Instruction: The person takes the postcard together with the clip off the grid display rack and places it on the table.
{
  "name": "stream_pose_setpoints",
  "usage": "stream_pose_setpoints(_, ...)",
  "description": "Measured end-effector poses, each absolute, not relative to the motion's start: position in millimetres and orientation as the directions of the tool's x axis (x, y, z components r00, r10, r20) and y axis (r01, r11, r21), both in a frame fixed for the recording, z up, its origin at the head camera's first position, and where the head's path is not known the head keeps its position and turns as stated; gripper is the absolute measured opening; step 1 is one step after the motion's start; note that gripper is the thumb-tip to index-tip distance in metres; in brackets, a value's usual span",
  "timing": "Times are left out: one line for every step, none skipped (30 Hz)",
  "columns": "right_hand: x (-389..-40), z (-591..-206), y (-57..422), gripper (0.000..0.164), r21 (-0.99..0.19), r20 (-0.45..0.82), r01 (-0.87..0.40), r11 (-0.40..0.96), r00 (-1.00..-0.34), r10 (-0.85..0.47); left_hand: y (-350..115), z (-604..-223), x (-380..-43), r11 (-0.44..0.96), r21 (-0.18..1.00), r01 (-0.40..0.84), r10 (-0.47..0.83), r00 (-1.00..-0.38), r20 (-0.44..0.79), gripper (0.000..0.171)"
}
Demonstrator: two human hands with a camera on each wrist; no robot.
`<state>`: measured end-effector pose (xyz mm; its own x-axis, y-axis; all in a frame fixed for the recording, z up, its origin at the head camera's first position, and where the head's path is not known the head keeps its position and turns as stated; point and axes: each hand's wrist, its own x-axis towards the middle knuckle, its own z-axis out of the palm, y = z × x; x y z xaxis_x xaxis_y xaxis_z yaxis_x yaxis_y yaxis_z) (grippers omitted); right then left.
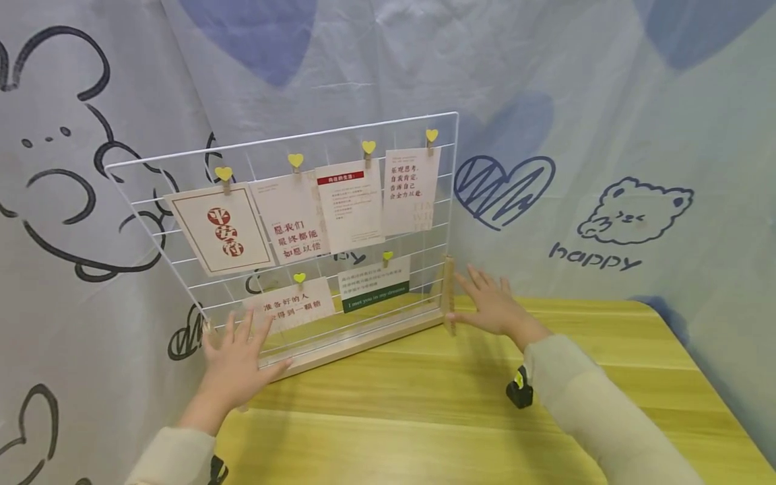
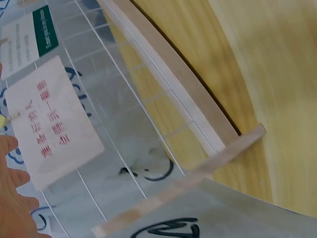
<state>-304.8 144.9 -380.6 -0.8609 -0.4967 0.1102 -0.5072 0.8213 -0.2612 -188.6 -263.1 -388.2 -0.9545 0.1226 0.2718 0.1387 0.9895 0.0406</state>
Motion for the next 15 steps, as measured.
stream_pose_setpoints(-306, -381, 145, 0.081, -0.262, 0.109, -0.505, 0.822, -0.862, -0.495, -266, -389, -188, 0.990, 0.047, 0.135, 0.117, -0.955, 0.272, 0.080)
stream_pose_setpoints(-307, -381, 145, 0.080, -0.262, 0.106, -0.503, 0.823, -0.863, -0.494, -268, -389, -187, 0.990, 0.056, 0.131, 0.111, -0.956, 0.270, 0.080)
stream_pose_setpoints(-308, -381, 145, 0.080, -0.260, 0.101, -0.501, 0.826, -0.864, -0.492, -270, -390, -187, 0.990, 0.066, 0.128, 0.105, -0.957, 0.270, 0.080)
stream_pose_setpoints(-309, -382, 145, 0.080, -0.253, 0.096, -0.498, 0.829, -0.866, -0.491, -272, -391, -186, 0.989, 0.081, 0.123, 0.098, -0.959, 0.266, 0.080)
stream_pose_setpoints(-311, -382, 144, 0.080, -0.245, 0.093, -0.499, 0.831, -0.866, -0.492, -274, -392, -186, 0.989, 0.091, 0.117, 0.089, -0.961, 0.264, 0.080)
stream_pose_setpoints(-312, -382, 144, 0.081, -0.241, 0.090, -0.501, 0.831, -0.864, -0.495, -276, -392, -185, 0.989, 0.097, 0.109, 0.080, -0.962, 0.262, 0.080)
stream_pose_setpoints(-313, -382, 143, 0.081, -0.235, 0.090, -0.505, 0.831, -0.862, -0.498, -278, -393, -184, 0.990, 0.103, 0.100, 0.071, -0.963, 0.259, 0.080)
stream_pose_setpoints(-315, -382, 142, 0.082, -0.234, 0.088, -0.508, 0.829, -0.860, -0.502, -280, -393, -184, 0.990, 0.110, 0.093, 0.063, -0.965, 0.254, 0.081)
stream_pose_setpoints(-316, -382, 142, 0.082, -0.232, 0.089, -0.510, 0.828, -0.859, -0.504, -282, -393, -183, 0.990, 0.115, 0.085, 0.054, -0.967, 0.249, 0.081)
stream_pose_setpoints(-317, -382, 141, 0.083, -0.230, 0.088, -0.512, 0.827, -0.858, -0.506, -283, -393, -182, 0.990, 0.117, 0.076, 0.045, -0.969, 0.243, 0.082)
stream_pose_setpoints(-319, -382, 140, 0.084, -0.235, 0.086, -0.513, 0.826, -0.857, -0.508, -285, -393, -182, 0.991, 0.116, 0.066, 0.037, -0.970, 0.239, 0.082)
stream_pose_setpoints(-320, -382, 139, 0.085, -0.239, 0.083, -0.511, 0.826, -0.858, -0.507, -286, -393, -181, 0.991, 0.117, 0.059, 0.030, -0.972, 0.234, 0.083)
stream_pose_setpoints(-321, -382, 139, 0.085, -0.242, 0.080, -0.508, 0.827, -0.859, -0.505, -287, -393, -181, 0.991, 0.120, 0.053, 0.024, -0.974, 0.227, 0.083)
stream_pose_setpoints(-321, -381, 138, 0.086, -0.245, 0.075, -0.505, 0.828, -0.861, -0.503, -288, -393, -180, 0.991, 0.123, 0.047, 0.019, -0.975, 0.221, 0.083)
stream_pose_setpoints(-322, -381, 138, 0.086, -0.247, 0.072, -0.503, 0.829, -0.862, -0.502, -289, -393, -180, 0.991, 0.126, 0.040, 0.012, -0.976, 0.216, 0.084)
